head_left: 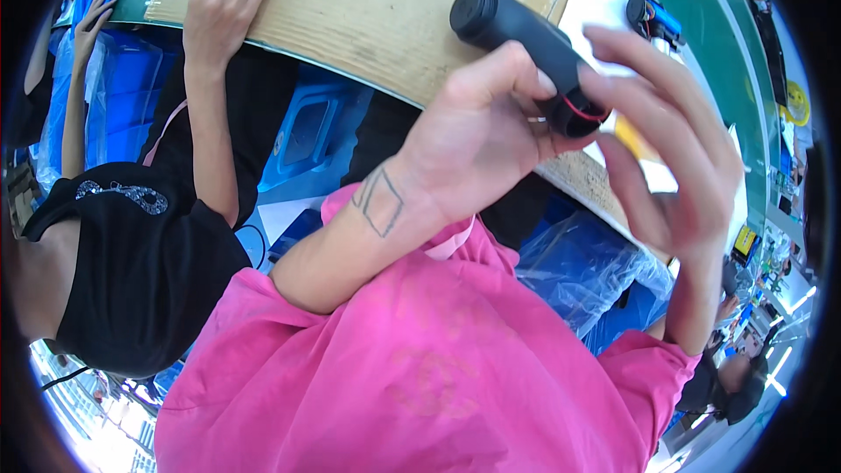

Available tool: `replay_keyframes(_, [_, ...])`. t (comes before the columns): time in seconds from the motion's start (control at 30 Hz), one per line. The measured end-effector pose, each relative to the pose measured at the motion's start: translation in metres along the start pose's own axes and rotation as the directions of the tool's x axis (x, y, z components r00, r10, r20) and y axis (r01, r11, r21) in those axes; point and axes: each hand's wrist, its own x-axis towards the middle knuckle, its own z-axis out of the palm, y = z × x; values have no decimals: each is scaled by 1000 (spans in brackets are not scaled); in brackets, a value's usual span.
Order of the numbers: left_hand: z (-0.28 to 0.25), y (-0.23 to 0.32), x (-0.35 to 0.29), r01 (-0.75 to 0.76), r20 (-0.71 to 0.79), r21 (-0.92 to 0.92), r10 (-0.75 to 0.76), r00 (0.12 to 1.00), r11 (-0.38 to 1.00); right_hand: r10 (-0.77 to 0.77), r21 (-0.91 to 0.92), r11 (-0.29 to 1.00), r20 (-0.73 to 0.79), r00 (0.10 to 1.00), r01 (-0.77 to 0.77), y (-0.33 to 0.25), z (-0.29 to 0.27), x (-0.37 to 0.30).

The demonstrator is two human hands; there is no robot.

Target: Assembling small mechanical components and applying liquid from a squeeze bottle at a factory workbench.

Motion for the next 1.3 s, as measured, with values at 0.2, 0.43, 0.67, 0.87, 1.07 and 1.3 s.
replay_keyframes(0.2, [-4, 3, 1, 49, 33, -82, -46, 998, 995, -186, -325, 935, -105, 977, 143, -1, 9, 0])
replay_keyframes(0.43, [-3, 12, 2, 62, 21, -115, -60, 998, 991, -243, -437, 884, -119, 963, 169, 1, 17, 5])
replay_keyframes(0.67, [-6, 3, 3, 61, 37, -133, -56, 998, 989, 62, -124, 990, -61, 996, -69, -5, 10, 5])
replay_keyframes(0.87, [-3, 5, -1, 37, -3, -4, -37, 999, 999, 127, -43, 991, -36, 991, -128, 3, 5, 0])
replay_keyframes(1.07, [-5, 2, 2, 69, -54, -137, -77, 996, 988, 172, 151, 971, 98, 980, -186, -16, 4, -17])
replay_keyframes(1.3, [-25, -13, 0, 111, -181, 2, -109, 977, 994, 349, 111, 935, -145, 926, -336, -16, 8, -50])
